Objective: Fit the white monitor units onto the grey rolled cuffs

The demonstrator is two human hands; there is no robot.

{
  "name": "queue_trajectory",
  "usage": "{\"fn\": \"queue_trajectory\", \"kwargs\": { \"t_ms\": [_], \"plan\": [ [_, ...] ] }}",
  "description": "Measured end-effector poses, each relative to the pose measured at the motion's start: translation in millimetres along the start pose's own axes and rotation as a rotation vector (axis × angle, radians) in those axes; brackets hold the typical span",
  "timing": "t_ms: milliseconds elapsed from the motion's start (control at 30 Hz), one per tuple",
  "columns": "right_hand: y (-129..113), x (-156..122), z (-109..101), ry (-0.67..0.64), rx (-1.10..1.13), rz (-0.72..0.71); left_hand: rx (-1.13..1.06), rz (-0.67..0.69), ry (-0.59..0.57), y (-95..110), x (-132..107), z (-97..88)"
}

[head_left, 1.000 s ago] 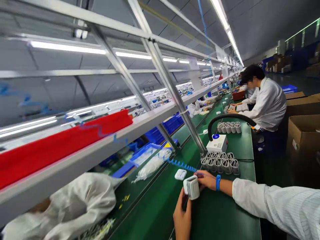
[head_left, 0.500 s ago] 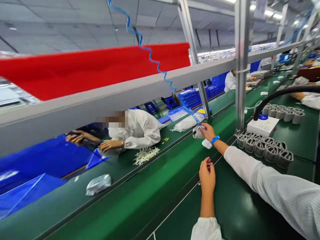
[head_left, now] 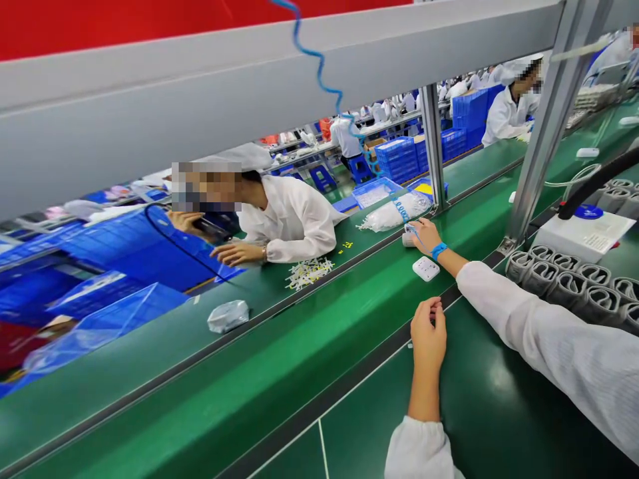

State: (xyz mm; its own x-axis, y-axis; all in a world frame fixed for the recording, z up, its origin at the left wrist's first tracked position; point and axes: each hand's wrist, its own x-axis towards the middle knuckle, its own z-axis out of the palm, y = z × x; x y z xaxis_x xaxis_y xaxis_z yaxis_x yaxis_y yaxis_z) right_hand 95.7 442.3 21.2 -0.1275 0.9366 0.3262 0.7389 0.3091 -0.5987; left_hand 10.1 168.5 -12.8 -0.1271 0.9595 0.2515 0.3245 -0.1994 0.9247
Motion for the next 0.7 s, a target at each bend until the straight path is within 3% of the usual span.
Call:
{"fn": "queue_trajectory", "kwargs": {
  "t_ms": [133,267,433,533,700],
  "plan": [
    [-7,-43,-4,-0.096,-0.051,-0.039,-0.094,-0.058,0.065,-9,4,0.8],
    [-9,-99,-10,-0.232,-0.071,-0.07,-0.185,-0.113,0.275,-18,8,-3.1],
    [-15,-133,-29,-0.248,0.025,-0.109,-0.213,-0.085,0.413,-21,12,-7.2],
    [-21,-153,-38,-0.237,0.18,-0.107,-0.203,-0.006,0.381,-19,11,-4.4],
    [-19,-208,-42,-0.316,0.901,0.017,-0.029,0.166,0.132,-12,8,-1.3]
  ]
}}
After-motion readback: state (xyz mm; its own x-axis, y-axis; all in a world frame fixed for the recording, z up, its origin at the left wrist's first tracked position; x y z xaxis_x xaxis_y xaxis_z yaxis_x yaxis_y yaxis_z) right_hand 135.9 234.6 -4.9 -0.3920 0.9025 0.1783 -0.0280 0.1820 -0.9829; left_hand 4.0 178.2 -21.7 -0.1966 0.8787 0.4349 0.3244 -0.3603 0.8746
